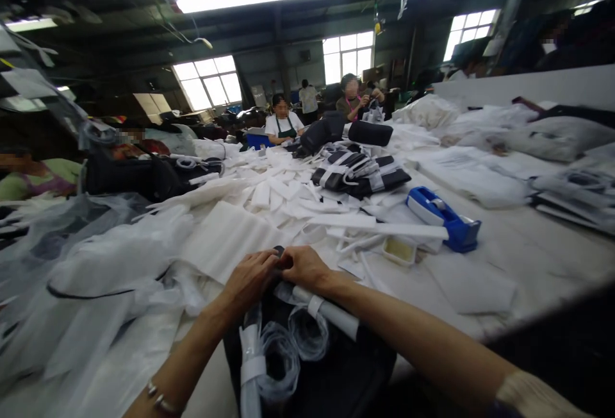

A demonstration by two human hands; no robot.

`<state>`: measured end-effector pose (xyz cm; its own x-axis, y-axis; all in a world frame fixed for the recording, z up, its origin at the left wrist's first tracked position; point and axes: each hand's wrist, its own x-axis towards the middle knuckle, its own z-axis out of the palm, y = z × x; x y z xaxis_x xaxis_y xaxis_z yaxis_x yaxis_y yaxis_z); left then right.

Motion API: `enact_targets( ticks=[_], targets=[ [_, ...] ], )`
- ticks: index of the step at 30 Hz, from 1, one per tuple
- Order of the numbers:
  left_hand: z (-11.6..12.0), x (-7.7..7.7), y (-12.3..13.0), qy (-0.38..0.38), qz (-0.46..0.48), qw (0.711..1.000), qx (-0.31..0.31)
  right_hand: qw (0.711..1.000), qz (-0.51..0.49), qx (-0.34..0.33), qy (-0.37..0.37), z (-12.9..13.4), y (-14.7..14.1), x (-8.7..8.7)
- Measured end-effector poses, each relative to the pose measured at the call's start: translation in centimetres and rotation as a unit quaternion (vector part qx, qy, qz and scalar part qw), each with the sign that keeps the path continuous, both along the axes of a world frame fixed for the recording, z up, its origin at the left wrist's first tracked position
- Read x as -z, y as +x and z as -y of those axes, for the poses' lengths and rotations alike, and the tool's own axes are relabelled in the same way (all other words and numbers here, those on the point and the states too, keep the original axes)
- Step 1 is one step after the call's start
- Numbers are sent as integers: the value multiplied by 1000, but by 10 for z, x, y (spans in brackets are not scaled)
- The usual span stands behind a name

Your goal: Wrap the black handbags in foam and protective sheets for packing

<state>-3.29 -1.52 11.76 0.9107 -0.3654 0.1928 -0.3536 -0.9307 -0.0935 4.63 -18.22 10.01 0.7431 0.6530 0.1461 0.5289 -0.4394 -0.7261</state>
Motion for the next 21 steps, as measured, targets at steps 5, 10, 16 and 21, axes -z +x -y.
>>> enact_targets(
  ticks=[5, 10, 16, 21],
  targets=[
    [-4, 5, 8, -13, -38, 999, 16, 999, -46, 1, 7, 3, 2, 4],
    [3, -1, 10, 67, -28, 997, 14, 998, -65, -8, 6, 4, 6, 2],
    [-1, 1, 5, -30, -51, 998, -2, 999, -40, 8, 10, 2, 0, 7],
    [-4, 6, 1, -64, -23, 997, -24, 998, -57, -25, 19, 5, 6, 5]
  ],
)
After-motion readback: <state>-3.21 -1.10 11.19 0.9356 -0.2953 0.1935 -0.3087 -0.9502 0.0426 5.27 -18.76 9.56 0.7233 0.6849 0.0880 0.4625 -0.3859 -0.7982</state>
